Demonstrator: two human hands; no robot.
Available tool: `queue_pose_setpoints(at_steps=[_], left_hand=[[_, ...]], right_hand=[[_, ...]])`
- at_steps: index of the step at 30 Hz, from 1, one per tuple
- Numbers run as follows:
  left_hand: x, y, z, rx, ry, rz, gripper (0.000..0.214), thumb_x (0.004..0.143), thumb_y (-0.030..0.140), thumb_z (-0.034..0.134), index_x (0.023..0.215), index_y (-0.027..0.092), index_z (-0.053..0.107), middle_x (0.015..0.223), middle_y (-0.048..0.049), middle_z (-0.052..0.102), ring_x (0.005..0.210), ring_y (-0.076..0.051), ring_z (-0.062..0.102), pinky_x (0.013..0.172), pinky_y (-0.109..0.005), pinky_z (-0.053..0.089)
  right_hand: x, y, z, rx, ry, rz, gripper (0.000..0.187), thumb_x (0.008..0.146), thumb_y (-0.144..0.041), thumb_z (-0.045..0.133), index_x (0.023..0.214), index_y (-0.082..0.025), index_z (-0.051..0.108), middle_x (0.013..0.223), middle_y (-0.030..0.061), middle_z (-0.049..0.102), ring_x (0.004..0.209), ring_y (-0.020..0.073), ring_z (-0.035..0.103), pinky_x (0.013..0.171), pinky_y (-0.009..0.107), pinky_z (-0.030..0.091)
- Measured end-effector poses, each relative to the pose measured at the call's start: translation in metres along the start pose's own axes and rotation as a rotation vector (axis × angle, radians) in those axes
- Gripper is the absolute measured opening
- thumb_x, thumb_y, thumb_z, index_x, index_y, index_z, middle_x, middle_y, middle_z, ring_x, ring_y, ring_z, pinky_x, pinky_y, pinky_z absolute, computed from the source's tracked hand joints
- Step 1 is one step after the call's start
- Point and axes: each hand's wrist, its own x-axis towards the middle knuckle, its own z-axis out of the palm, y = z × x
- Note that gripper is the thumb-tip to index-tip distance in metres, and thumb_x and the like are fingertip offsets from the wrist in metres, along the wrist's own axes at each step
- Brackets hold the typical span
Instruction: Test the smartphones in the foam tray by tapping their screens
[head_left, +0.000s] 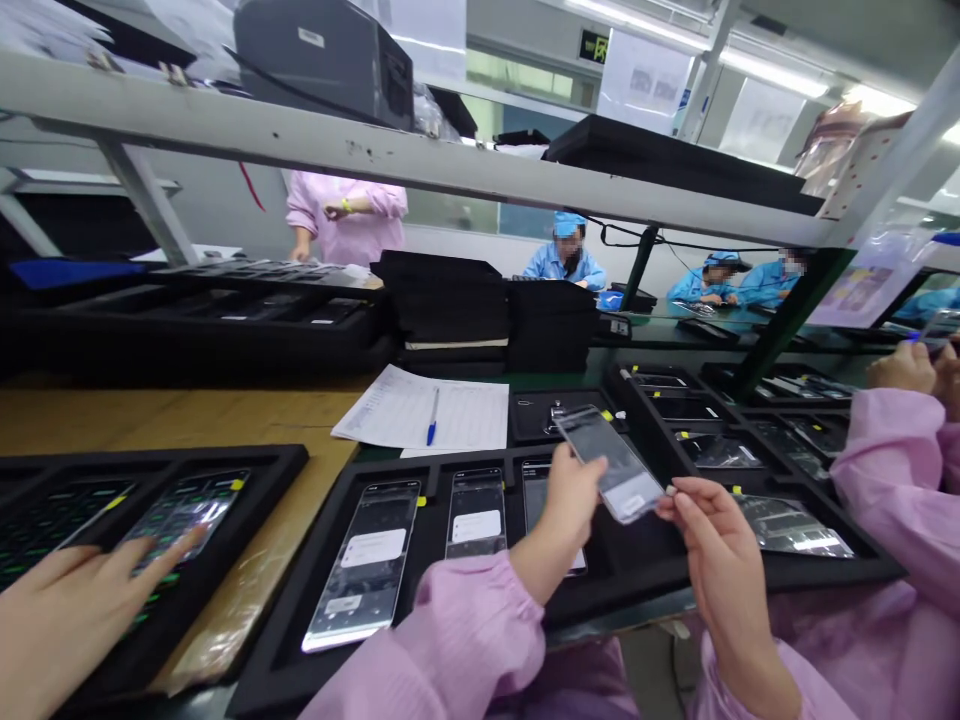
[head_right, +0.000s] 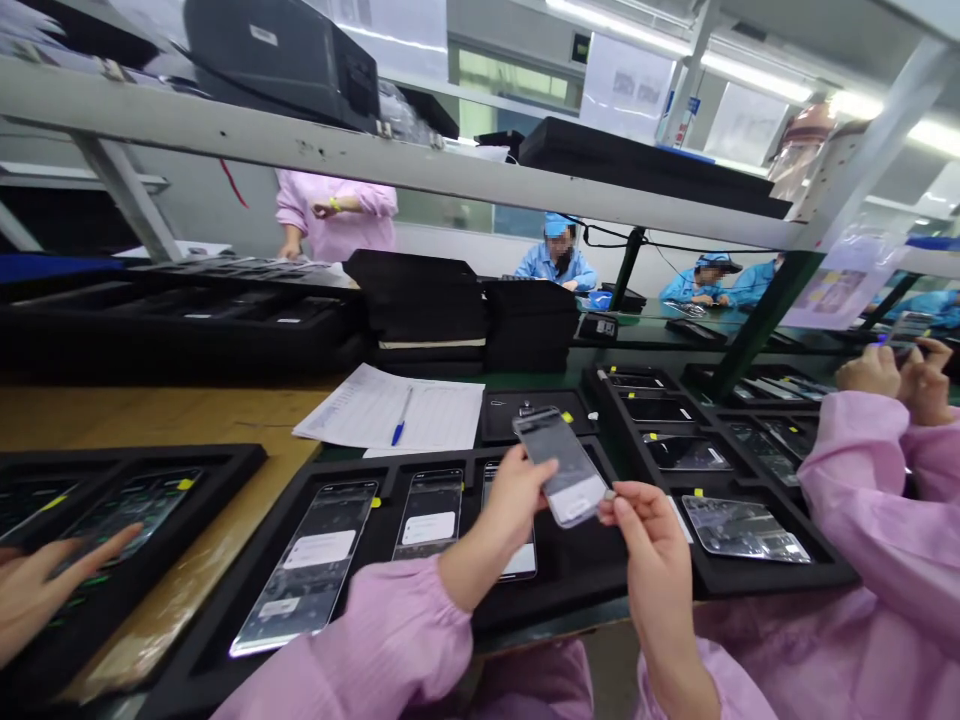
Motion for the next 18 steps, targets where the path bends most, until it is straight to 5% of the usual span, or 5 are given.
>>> queue_pose_setpoints(at_steps=[4, 8, 18], left_hand=[[-0.007, 0.033, -0.03, -0.2, 0.007, -0.011, 0.023, 0.077, 0.028, 0.07, 0.096, 0.023, 0.058, 0.099, 0.0017, 0.073, 0.094, -0.02, 0.068, 0.081, -0.033, 0.057], [-0.015, 0.04, -0.048, -0.298, 0.13, 0.027, 0.023, 0.078, 0.025, 0.068, 0.099, 0.023, 0.06, 0.1, -0.0005, 0.072, 0.097, -0.022, 0.067, 0.082, -0.036, 0.057], [-0.027, 0.044, -0.056, -0.281, 0.141, 0.16, 0.034, 0.079, 0.028, 0.067, 0.112, 0.027, 0.059, 0.104, -0.0031, 0.071, 0.093, -0.024, 0.069, 0.072, -0.039, 0.06]], right_hand=[[-0.025, -0.023, 0.027, 0.142, -0.221, 0.222, 0.048, 0.069, -0.045, 0.083, 0.103, -0.016, 0.064, 0.088, 0.0084, 0.072, 0.078, 0.0173, 0.07, 0.075, 0.028, 0.057], [-0.037, -0.027, 0.058, 0.271, -0.388, 0.409, 0.046, 0.066, -0.048, 0.084, 0.08, -0.014, 0.057, 0.086, 0.0122, 0.073, 0.077, 0.0198, 0.072, 0.068, 0.028, 0.059], [-0.049, -0.03, 0.078, 0.394, -0.497, 0.406, 0.044, 0.075, -0.045, 0.079, 0.073, -0.015, 0.046, 0.093, 0.0153, 0.072, 0.088, 0.0216, 0.072, 0.066, 0.025, 0.058]])
